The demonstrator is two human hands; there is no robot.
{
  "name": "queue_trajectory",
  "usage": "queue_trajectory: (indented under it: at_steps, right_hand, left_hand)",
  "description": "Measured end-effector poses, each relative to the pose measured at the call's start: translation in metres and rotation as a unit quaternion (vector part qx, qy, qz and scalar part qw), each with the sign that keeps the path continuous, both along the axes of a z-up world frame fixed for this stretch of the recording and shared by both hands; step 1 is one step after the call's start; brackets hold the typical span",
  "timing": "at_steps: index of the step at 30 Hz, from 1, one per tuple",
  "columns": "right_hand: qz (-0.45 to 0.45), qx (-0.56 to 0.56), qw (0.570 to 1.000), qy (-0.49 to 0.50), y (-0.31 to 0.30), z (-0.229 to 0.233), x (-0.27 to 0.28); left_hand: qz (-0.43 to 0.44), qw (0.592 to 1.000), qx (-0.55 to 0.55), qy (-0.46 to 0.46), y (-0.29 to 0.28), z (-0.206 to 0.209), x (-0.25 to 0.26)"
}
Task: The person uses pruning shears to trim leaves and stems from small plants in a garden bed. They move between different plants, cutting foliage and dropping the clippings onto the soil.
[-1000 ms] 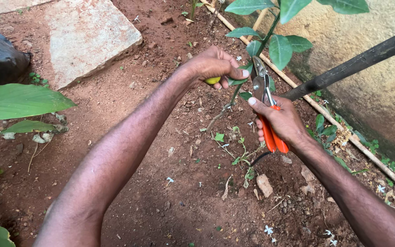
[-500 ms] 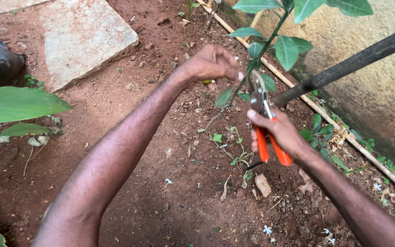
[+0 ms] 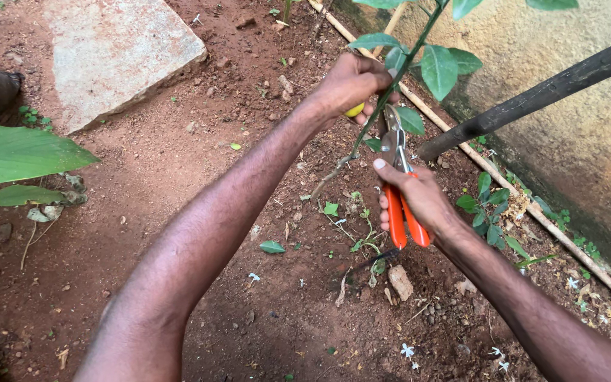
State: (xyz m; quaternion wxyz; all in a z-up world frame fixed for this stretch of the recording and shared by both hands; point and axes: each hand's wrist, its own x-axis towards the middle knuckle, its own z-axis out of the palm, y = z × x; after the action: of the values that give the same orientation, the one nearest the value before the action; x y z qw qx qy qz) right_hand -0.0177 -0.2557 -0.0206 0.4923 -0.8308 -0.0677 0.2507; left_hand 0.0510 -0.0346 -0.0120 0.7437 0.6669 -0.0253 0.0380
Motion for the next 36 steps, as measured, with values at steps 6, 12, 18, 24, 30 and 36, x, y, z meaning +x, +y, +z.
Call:
queue_trajectory:
  at_steps: [6, 12, 18, 24, 30, 36]
  right_hand:
    - [-0.021, 0.027, 0.999, 0.0, 0.009, 0.001, -0.004]
    - [-0.01, 0.004, 1.0, -0.009, 0.002, -0.001, 0.001]
    - [0.036, 0.011, 0.999, 0.015, -0.016, 0.003, 0.015]
    - [0.044, 0.027, 0.999, 0.014, -0.024, 0.012, 0.012]
    - [0.138, 0.042, 0.99, -0.005, -0.004, 0.004, -0.017]
    - [0.021, 0.113, 0.993, 0.033, 0.035, 0.005, -0.014]
  left_hand:
    - [0.038, 0.999, 0.033, 0.006, 0.006, 0.0, 0.004]
    - [0.059, 0.997, 0.044, -0.007, 0.009, 0.0, 0.002]
    - [0.073, 0.997, 0.031, 0.008, 0.013, -0.002, 0.002]
    - [0.083, 0.997, -0.013, 0.001, 0.017, -0.009, 0.004]
    - [0.107, 0.994, 0.007, -0.03, 0.029, -0.012, -0.001]
    - [0.136, 0.988, 0.029, -0.068, 0.029, -0.005, -0.007]
